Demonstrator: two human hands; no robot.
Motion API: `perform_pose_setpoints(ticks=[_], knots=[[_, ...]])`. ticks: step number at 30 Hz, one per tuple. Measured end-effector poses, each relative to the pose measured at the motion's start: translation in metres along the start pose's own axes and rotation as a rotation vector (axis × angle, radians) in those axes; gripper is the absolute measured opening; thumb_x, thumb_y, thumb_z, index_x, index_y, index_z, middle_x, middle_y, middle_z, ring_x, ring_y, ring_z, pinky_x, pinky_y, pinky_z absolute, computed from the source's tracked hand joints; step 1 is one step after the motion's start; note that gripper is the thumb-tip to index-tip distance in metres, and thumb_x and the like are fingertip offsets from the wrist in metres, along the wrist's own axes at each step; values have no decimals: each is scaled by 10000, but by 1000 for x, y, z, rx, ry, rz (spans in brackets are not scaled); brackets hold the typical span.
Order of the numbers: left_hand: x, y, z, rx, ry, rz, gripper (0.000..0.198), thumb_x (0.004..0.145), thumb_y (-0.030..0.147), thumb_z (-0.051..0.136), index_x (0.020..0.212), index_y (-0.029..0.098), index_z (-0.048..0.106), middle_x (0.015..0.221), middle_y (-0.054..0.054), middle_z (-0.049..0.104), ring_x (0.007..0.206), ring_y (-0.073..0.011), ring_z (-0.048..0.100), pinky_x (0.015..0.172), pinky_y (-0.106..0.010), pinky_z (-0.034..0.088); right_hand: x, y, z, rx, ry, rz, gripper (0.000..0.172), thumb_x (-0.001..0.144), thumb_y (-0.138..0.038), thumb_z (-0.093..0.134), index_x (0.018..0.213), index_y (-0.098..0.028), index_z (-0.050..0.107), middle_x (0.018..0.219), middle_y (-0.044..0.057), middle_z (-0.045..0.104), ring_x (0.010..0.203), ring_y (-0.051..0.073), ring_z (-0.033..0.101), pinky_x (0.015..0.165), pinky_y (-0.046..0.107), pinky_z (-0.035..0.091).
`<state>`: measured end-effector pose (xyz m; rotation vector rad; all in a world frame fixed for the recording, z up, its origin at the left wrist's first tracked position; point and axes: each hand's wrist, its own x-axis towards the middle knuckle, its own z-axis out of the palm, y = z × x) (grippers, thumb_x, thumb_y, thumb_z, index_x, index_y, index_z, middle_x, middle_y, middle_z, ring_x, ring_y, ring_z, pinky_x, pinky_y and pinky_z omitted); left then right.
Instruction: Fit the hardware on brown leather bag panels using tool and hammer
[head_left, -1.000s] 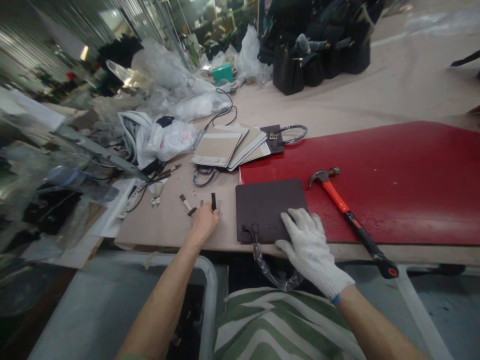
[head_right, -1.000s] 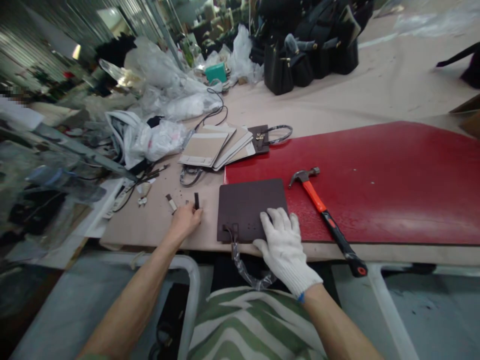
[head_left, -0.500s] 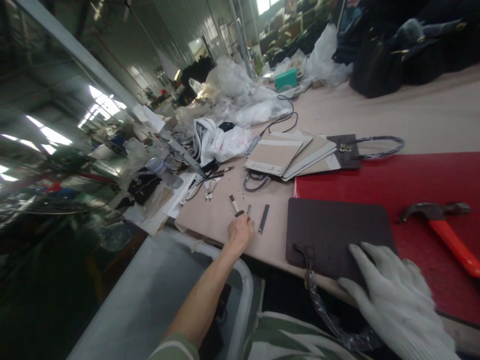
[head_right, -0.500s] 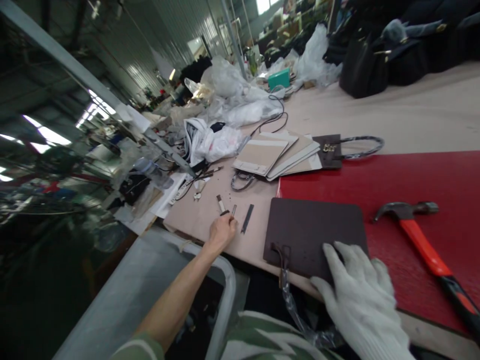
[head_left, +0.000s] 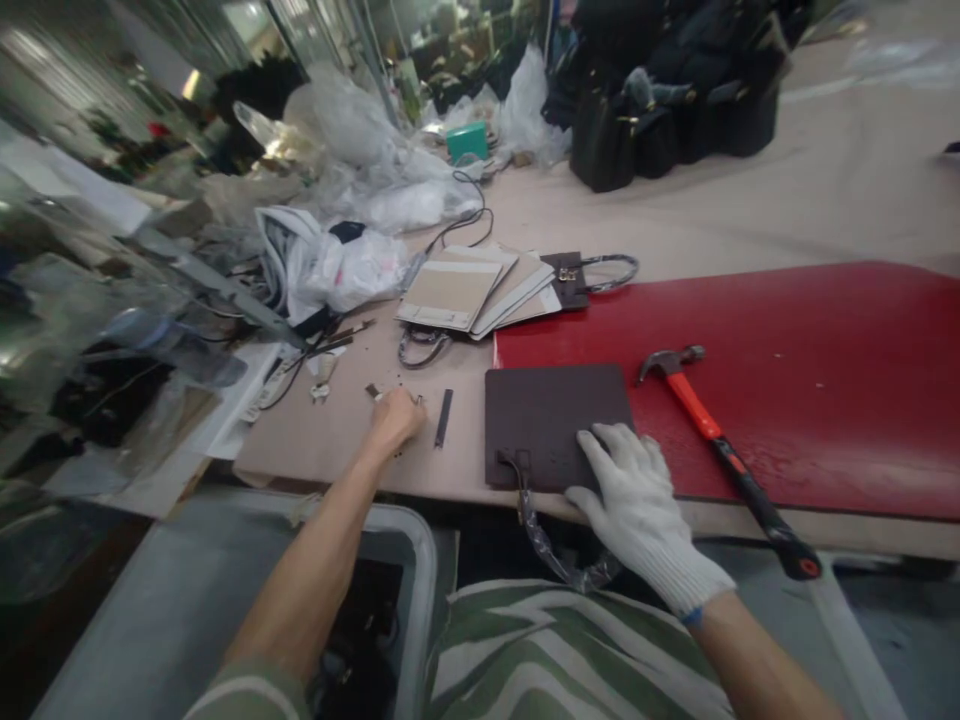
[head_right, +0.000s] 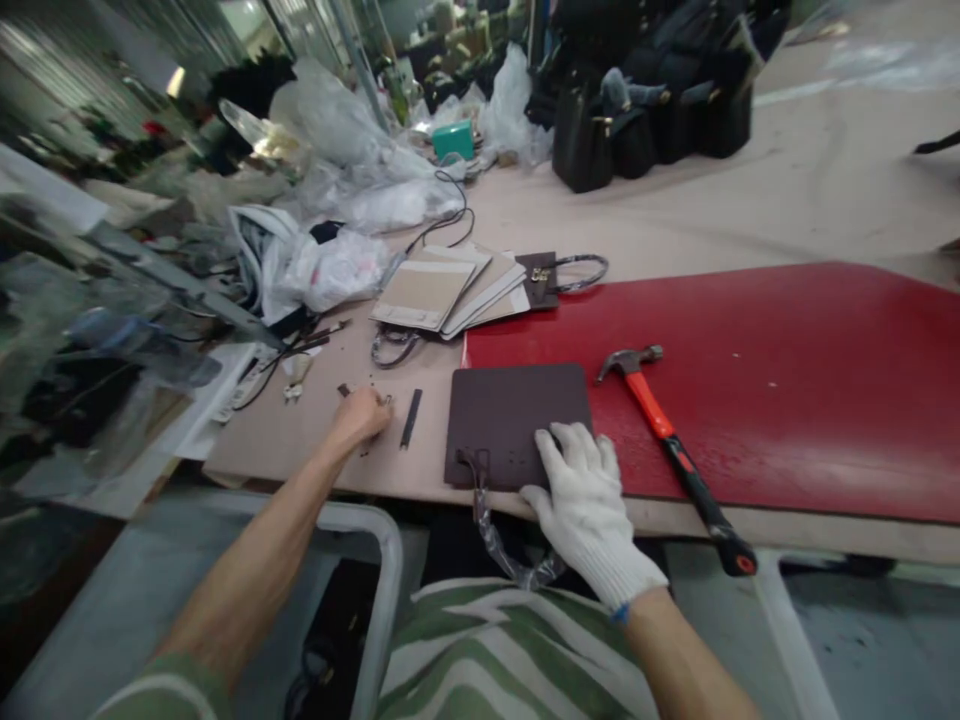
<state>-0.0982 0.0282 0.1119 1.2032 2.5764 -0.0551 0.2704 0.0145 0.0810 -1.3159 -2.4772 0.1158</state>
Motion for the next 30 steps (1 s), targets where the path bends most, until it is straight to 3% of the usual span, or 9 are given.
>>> perform_pose_setpoints(ticks=[3,5,7,9,12,16,21,30], knots=[[-10,1,-2,-177,84,48,167,859,274,559,747,168,621,852,-163,745,953,-322,728,794,-367,568,0,-2,-1,17,-5,16,554,876,-310,640,1391,-111,584,1440,199,549,1373,415,434,1173,634,313],[-25,10,0,-550,85,78,176,860,323,545,765,178,573,735,-85,698,773,-257,729,676,-324,579,0,-2,-2,25,-7,18,557,876,-306,643,1393,-110,583,1436,202,548,1375,410,432,1177,628,308],[-46,29,7,-999,-23,127,199,813,371,603,836,182,544,680,-14,651,621,-202,702,570,-283,567,0,-3,-2,28,-9,24,557,876,-307,646,1394,-111,584,1435,203,547,1375,409,432,1180,624,305],[-69,55,18,-1335,-177,207,348,720,375,722,940,181,535,717,20,647,608,-186,715,544,-256,568,-1,-3,-2,30,-14,28,563,879,-307,649,1402,-112,580,1445,202,541,1382,412,426,1184,624,299],[-99,95,37,-1556,-320,297,507,661,360,814,1054,171,555,806,21,656,674,-185,752,544,-216,565,-2,-3,-2,35,-19,26,569,876,-301,657,1405,-109,580,1454,202,536,1393,418,415,1186,627,288],[-114,122,60,-1518,-291,421,328,757,318,774,985,160,598,831,-5,681,731,-167,760,623,-215,589,-2,-3,-2,45,-14,28,570,867,-290,663,1401,-108,582,1454,200,538,1394,415,414,1191,623,280],[-117,120,70,-1347,-177,561,75,890,236,646,902,173,606,848,-27,724,809,-157,756,715,-239,602,-3,-3,-1,60,0,28,569,861,-276,671,1396,-101,588,1453,205,535,1398,412,409,1200,619,262],[-118,119,73,-1240,-132,645,62,910,153,563,922,181,617,837,-25,747,814,-155,743,759,-261,595,-4,-1,0,79,13,31,583,850,-279,694,1399,-110,591,1445,200,539,1390,415,415,1191,629,274]])
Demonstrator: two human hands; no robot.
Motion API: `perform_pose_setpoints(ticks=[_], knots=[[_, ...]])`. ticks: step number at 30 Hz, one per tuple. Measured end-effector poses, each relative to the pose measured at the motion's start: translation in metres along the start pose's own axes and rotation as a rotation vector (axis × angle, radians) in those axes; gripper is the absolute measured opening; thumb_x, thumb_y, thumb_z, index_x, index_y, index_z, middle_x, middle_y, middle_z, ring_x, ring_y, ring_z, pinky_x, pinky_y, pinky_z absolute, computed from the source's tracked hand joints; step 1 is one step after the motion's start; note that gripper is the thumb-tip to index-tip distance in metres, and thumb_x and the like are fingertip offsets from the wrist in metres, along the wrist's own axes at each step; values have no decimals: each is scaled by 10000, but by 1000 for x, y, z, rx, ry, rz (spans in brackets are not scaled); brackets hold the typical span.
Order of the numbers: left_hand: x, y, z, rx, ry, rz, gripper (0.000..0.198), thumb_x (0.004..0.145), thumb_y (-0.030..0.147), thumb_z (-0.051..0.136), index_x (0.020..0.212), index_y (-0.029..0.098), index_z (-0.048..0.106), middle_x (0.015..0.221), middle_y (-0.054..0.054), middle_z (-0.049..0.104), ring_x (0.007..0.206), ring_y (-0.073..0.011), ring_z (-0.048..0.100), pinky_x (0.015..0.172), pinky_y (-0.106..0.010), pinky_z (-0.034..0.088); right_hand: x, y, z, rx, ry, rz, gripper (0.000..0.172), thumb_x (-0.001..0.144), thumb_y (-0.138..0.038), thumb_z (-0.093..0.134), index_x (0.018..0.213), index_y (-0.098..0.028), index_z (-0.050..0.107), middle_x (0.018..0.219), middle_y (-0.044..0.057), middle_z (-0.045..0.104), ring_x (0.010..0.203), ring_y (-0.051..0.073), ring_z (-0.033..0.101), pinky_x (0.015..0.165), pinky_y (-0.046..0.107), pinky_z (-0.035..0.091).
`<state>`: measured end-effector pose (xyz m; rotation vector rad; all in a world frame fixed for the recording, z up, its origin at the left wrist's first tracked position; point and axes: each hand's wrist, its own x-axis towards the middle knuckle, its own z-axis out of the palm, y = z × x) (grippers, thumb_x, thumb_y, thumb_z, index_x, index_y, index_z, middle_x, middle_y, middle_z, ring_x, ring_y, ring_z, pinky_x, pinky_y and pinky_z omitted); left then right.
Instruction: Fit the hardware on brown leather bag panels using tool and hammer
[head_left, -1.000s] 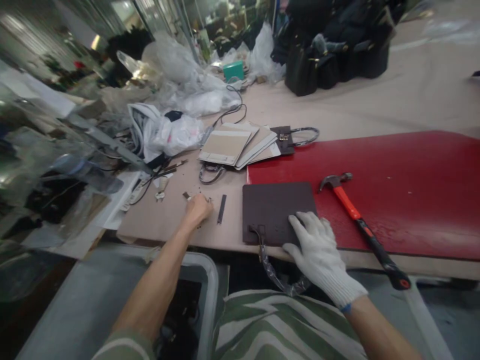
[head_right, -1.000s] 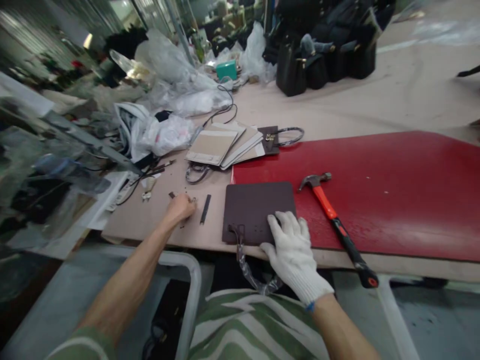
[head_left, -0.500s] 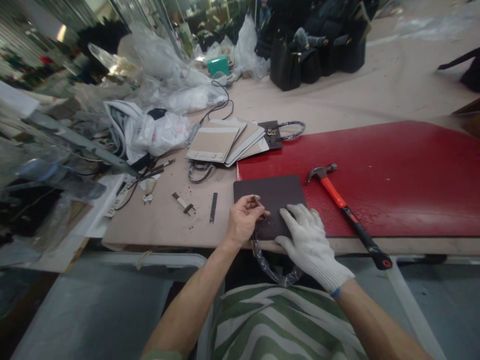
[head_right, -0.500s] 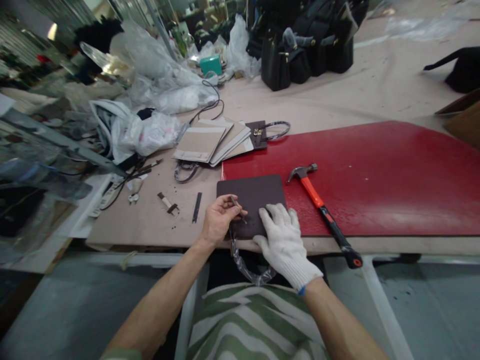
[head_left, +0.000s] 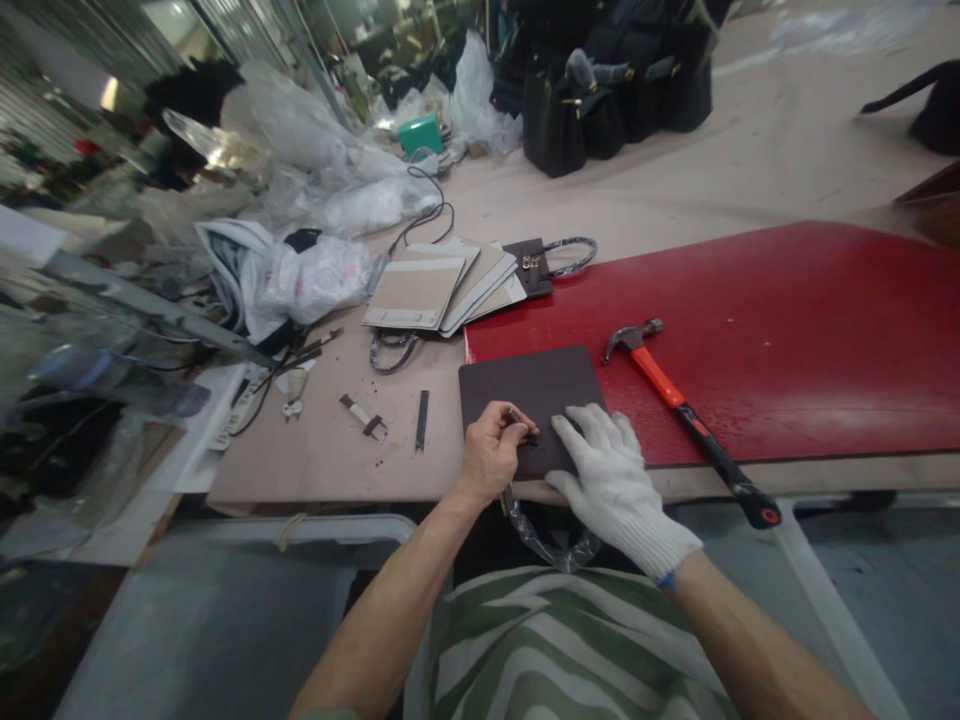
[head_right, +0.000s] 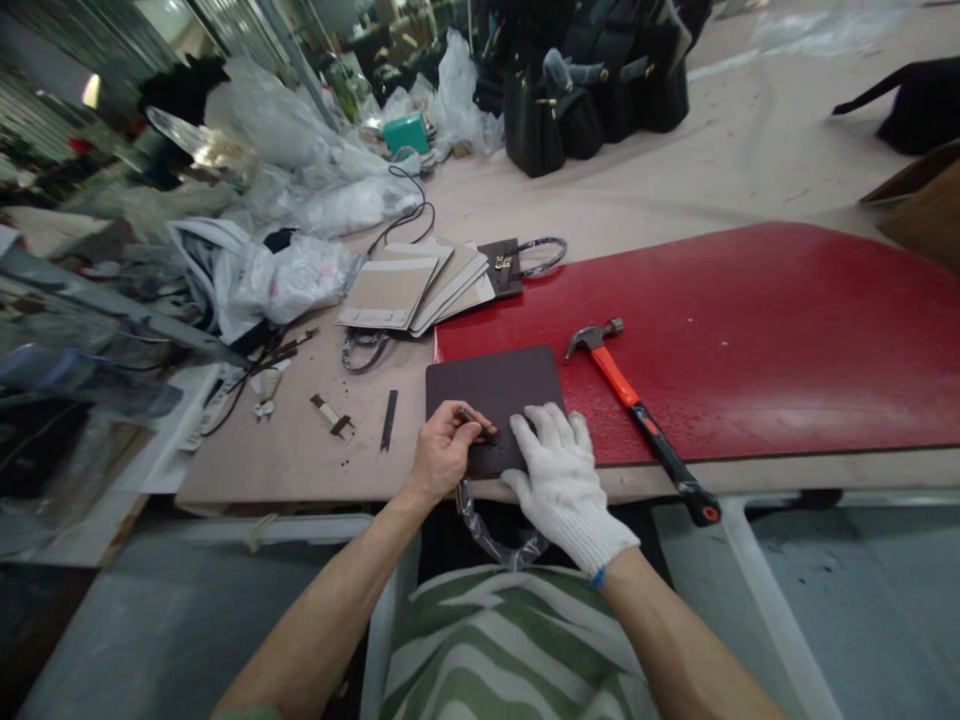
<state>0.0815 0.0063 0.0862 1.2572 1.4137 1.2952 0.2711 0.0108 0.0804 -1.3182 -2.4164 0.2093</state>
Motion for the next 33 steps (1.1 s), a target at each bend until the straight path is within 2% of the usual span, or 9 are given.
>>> perform_pose_setpoints(ticks=[8,11,13,16,20,24,29,31,33], knots=[[-5,-2,0,311,-74,410,142,923,129,532,944,196,656,890,-38,727,823,-149,697,778,-255,560,0,0,-1,44,-13,5,592,830,-253,682,1399,-115,592,1458,197,538,1403,423,407,1196,649,252],[-5,-4,-1,350,-80,437,154,940,138,514,938,193,658,878,-41,725,805,-148,698,764,-249,561,1,7,-13,165,-24,-14,539,861,-298,655,1375,-144,600,1429,172,571,1356,380,482,1176,604,329],[-5,-5,-1,351,-65,416,159,941,134,513,924,192,659,858,-35,726,781,-142,697,754,-241,561,2,18,-27,231,60,44,460,919,-343,601,1337,-149,608,1366,160,617,1276,325,561,1126,509,426],[-6,-7,0,361,-63,417,154,947,141,514,936,195,657,871,-40,738,801,-149,712,772,-244,572,1,43,-51,22,169,243,406,972,-384,537,1277,-130,622,1280,181,650,1156,341,617,989,476,509],[-9,-10,2,406,-66,455,141,960,158,514,969,203,647,897,-51,752,830,-167,733,781,-259,585,-6,69,-70,-451,-67,441,374,981,-403,519,1189,-109,623,1108,219,646,945,389,643,684,428,498],[-10,-12,3,453,-82,505,146,974,162,504,980,204,644,896,-55,755,806,-173,739,750,-261,584,-9,72,-72,-556,-242,438,373,1046,-301,335,1227,-80,575,982,204,609,846,358,662,581,367,403],[-9,-17,3,487,-79,519,142,977,174,500,985,204,639,891,-56,757,789,-181,741,730,-265,584,-1,76,-82,-265,-359,634,284,994,-195,364,1139,-73,576,863,153,630,747,279,674,608,346,421],[-8,-19,4,487,-78,512,135,974,173,504,990,205,634,896,-56,760,800,-184,744,743,-268,588,-2,72,-96,39,-289,747,234,960,-245,439,1101,-125,582,706,57,581,613,224,611,555,319,421],[-7,-19,4,486,-86,505,130,973,167,508,991,205,631,902,-55,760,806,-186,744,756,-271,590,-8,56,-114,510,-148,825,277,940,-344,488,1153,-185,569,609,-27,491,498,185,505,478,294,396]])
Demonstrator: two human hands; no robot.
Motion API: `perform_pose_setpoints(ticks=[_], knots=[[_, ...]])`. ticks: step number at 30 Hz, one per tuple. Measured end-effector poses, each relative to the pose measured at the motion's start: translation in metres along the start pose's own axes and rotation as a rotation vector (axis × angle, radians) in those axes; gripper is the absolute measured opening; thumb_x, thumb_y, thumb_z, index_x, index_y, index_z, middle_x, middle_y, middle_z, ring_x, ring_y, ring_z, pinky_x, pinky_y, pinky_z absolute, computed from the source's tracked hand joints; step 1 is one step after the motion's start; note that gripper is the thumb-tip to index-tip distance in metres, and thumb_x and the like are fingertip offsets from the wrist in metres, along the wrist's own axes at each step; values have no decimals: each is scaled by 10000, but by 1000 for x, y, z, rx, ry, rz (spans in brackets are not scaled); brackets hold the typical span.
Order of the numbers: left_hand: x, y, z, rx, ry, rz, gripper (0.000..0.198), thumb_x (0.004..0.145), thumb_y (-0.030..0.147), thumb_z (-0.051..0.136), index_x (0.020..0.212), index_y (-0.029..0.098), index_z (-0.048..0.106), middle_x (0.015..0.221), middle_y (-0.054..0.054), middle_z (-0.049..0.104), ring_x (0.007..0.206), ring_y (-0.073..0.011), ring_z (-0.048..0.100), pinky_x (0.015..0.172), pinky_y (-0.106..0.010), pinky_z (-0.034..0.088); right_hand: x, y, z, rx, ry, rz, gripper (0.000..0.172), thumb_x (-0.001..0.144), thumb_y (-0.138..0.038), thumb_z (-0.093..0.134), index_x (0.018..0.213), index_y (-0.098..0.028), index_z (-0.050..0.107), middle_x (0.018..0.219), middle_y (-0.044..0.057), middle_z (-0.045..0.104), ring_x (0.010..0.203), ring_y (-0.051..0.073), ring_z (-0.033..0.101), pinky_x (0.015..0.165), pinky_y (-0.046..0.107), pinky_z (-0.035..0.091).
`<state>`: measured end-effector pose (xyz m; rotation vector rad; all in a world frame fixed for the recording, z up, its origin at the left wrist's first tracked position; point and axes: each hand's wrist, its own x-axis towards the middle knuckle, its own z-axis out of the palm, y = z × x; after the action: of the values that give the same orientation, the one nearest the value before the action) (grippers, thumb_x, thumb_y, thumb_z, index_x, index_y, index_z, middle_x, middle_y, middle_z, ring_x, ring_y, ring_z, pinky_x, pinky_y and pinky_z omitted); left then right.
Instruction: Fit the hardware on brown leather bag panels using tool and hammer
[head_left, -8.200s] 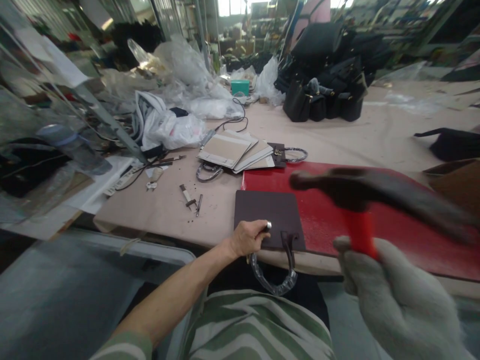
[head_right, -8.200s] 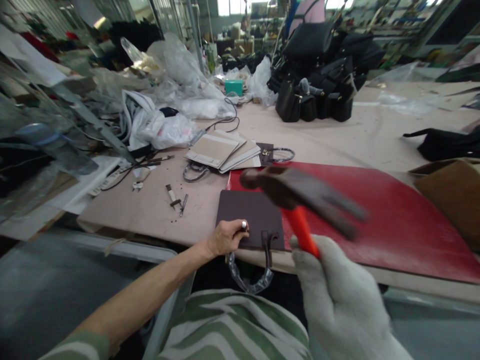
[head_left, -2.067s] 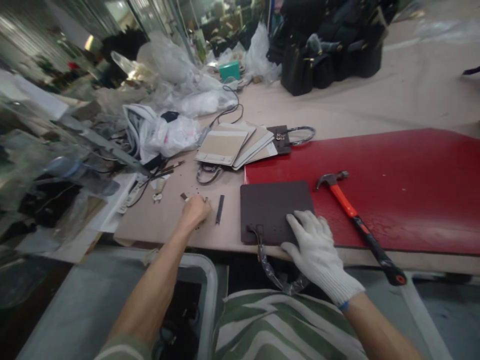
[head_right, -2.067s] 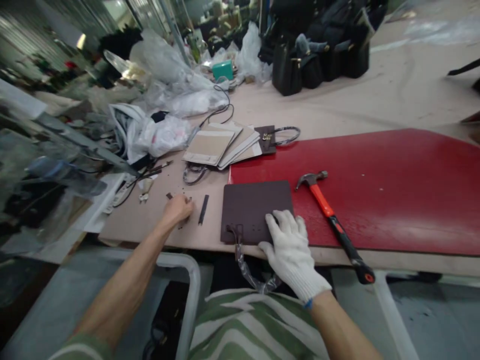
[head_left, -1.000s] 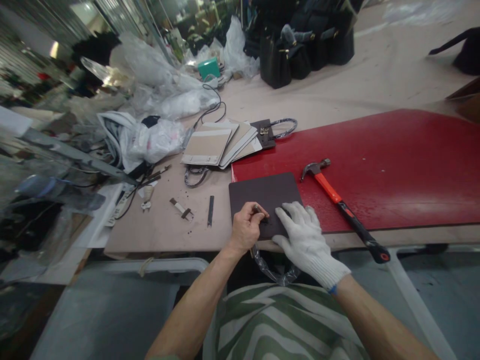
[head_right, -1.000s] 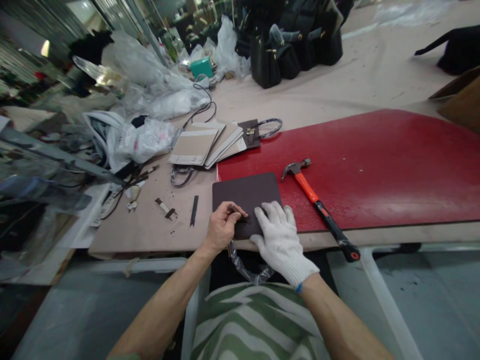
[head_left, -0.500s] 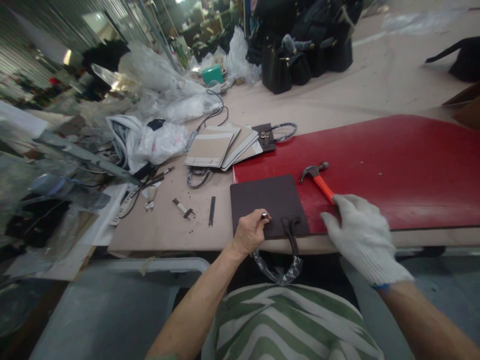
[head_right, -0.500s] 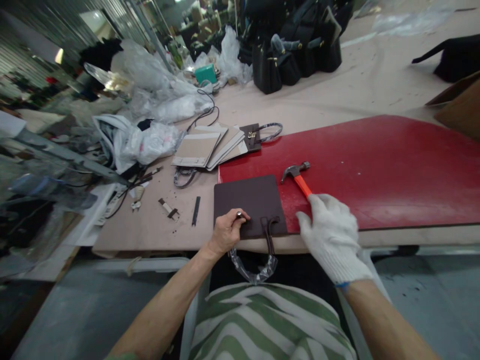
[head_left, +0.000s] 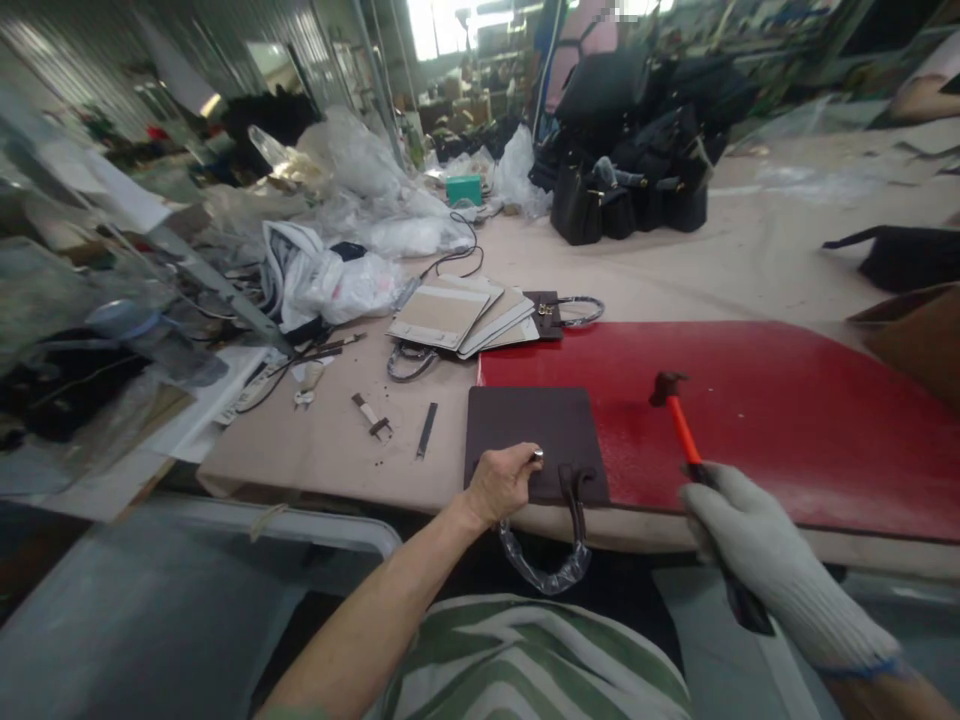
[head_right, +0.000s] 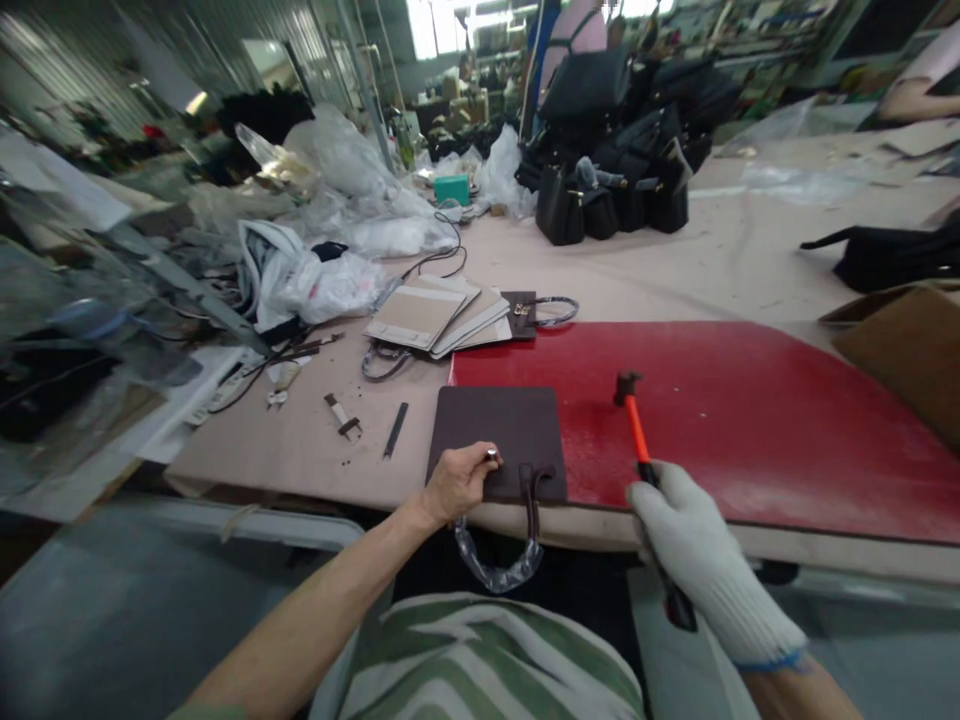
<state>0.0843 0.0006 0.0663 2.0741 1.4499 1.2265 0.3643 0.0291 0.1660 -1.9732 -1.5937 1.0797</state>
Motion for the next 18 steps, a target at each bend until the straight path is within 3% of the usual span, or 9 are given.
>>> perform_pose_setpoints(ticks=[2,5,8,12,15,18], knots=[[0,0,0,2,-10,-2,122,972,160,515,989,202,628,911,-57,756,821,-188,744,771,-273,589,-29,-15,-5,415,-91,-33,398,907,-480,567,1226,-242,551,616,-58,469,468,160,449,435,276,386],[0,-1,1,19,-20,-4,109,969,152,527,981,198,625,902,-55,746,824,-186,740,775,-270,583,-68,-33,-5,548,-133,-98,448,864,-556,633,1177,-241,572,707,-31,554,513,156,528,463,284,455],[0,-2,2,22,-15,6,115,965,142,523,986,194,623,897,-56,744,818,-184,738,768,-266,579,-80,-32,2,207,-126,-229,365,927,-570,540,1025,-224,604,645,-7,584,526,190,588,470,287,435],[-1,-4,3,22,4,10,145,957,138,511,1016,200,628,882,-52,745,792,-185,736,737,-266,577,-66,-17,5,-357,-15,-485,288,907,-501,475,836,-255,606,652,55,679,572,269,667,515,334,436],[0,-3,3,9,9,20,148,951,133,505,999,204,625,869,-49,740,791,-187,736,729,-268,577,-65,-19,-5,-469,79,-545,292,900,-519,455,773,-281,566,597,53,652,513,286,646,480,352,413],[0,-2,2,2,-3,19,129,949,133,512,969,206,617,887,-51,739,818,-187,736,763,-273,582,-73,-26,-13,-420,257,-559,317,974,-539,412,1026,-292,603,718,75,693,622,299,684,546,379,484]])
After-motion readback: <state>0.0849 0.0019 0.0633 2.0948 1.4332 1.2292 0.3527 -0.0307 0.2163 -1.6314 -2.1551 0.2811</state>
